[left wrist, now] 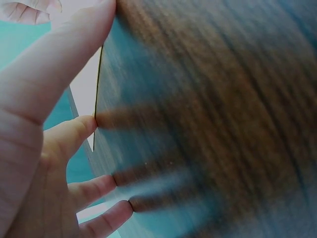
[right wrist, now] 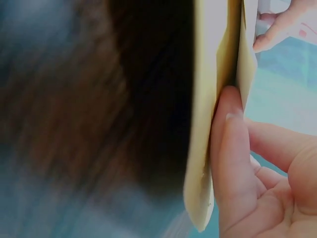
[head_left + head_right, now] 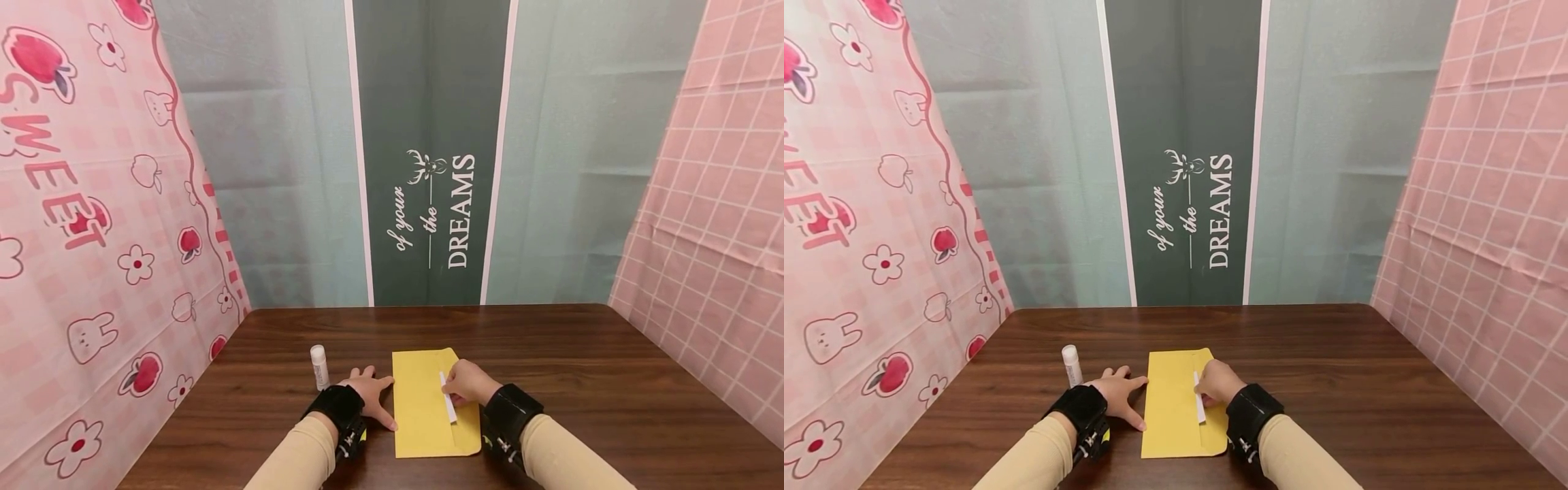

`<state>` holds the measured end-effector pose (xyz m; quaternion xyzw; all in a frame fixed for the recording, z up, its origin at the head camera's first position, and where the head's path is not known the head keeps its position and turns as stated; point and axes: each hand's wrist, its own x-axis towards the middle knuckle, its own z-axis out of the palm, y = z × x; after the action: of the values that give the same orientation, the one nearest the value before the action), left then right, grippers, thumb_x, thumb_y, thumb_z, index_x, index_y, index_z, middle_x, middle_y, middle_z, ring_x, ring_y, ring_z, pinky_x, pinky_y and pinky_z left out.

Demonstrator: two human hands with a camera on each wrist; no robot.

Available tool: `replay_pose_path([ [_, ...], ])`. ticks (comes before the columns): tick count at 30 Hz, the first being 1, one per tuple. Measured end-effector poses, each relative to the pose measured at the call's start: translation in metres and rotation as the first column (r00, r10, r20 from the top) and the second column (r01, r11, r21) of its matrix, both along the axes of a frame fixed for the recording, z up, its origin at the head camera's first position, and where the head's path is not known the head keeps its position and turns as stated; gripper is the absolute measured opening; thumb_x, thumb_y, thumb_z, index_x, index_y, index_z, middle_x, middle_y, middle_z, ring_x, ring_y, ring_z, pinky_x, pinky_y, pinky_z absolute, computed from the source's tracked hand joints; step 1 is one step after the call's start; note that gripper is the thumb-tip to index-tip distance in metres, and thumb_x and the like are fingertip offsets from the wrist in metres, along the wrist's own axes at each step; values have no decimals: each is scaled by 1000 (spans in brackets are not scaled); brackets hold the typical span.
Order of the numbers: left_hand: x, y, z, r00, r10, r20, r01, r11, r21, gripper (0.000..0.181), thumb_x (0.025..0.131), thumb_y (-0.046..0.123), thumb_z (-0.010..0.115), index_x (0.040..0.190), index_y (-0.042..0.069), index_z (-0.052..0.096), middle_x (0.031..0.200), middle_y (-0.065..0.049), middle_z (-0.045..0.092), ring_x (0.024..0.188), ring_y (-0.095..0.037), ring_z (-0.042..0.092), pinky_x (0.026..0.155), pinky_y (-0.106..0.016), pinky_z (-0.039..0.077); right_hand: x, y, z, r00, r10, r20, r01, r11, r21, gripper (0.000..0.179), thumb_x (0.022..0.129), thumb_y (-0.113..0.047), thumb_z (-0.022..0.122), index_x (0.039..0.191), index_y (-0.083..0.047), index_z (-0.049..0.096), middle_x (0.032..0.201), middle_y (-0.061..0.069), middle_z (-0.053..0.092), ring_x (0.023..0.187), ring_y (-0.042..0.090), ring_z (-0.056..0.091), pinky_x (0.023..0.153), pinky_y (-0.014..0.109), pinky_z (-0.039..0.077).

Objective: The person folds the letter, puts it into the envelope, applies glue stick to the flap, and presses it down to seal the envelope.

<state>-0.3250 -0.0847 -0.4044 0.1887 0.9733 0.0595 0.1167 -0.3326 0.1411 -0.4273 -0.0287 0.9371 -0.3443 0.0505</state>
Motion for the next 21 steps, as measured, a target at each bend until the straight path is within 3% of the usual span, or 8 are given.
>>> replay_pose_path([
  [10,-9,-2,-13,1000,-4,-14,4,1000,14,87,60,59,78,135,26,49,139,-14,38,122,-36,35,86,-50,42,3,-2,-1,999,-3,47,8,993,-118,16,86,0,63,69,0,61,57,4,53,48,10,53,51,25,51],
  [21,-12,-1,-16,1000,-3,-8,4,1000,14,89,59,60,78,136,27,49,140,-14,37,123,-37,34,87,-51,42,3,-2,-5,997,0,76,18,972,-236,15,84,3,58,69,3,61,58,5,53,49,11,52,52,25,52],
])
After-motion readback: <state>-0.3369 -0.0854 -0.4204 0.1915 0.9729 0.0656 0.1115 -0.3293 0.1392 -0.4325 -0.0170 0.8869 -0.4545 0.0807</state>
